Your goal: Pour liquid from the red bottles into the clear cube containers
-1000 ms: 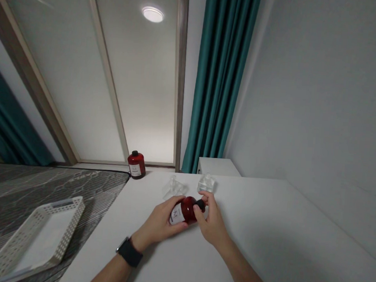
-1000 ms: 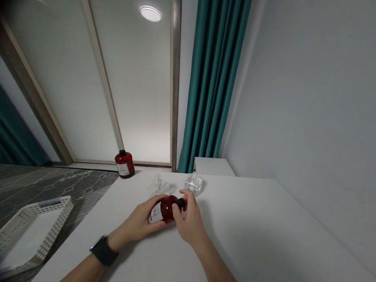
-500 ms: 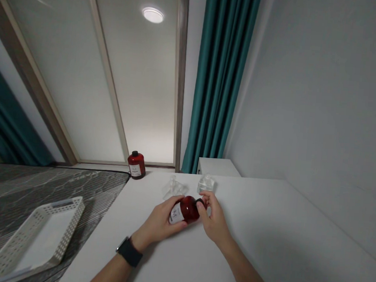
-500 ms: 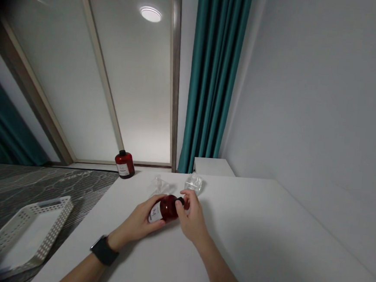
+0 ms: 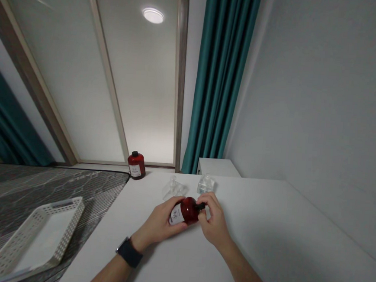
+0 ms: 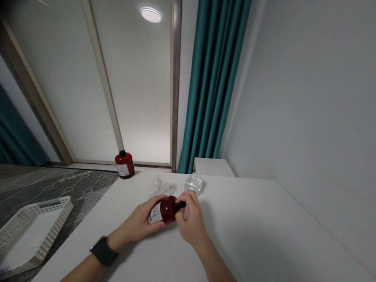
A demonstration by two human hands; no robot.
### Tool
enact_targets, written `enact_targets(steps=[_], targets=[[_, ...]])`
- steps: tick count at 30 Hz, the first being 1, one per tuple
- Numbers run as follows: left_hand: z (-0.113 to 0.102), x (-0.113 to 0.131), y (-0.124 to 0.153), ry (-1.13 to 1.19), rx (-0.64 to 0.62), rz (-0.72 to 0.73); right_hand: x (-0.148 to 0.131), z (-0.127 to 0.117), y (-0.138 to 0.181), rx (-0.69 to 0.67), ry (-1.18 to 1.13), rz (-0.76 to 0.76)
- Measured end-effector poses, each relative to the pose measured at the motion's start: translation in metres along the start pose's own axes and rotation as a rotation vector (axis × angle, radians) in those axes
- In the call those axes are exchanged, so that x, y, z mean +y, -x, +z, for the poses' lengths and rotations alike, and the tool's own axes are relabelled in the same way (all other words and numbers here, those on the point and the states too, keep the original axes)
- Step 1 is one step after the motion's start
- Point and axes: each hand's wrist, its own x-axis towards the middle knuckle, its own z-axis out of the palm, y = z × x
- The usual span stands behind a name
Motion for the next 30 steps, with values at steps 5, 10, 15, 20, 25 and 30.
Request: enact_targets(steps=[5,10,15,20,25,30], targets=[[-0.001,0.002,0.000,0.012,-0.004,-0.007,0.006,0.000,0.001,0.062,-0.059,0.017],[-0.001,-0.002,0.000,0.029,-0.015,-0.009,0.015,0.002,0.003,0.083,-0.090,0.063],[-0.001,-0.011,0.002,0.092,-0.021,-0.010,0.016,0.002,0.002,0.074,-0.065,0.090],[0.004,-0.013,0.006,0.022,0.030,-0.004,0.015,0.001,-0.001,0.114,0.007,0.069],[0.009,-0.012,0.006,0.017,0.072,0.071,0.017,-0.001,-0.001,0.134,0.060,0.106],[0.010,-0.007,0.004,0.053,0.088,0.057,0.028,-0.003,0.001,0.121,0.121,0.192]])
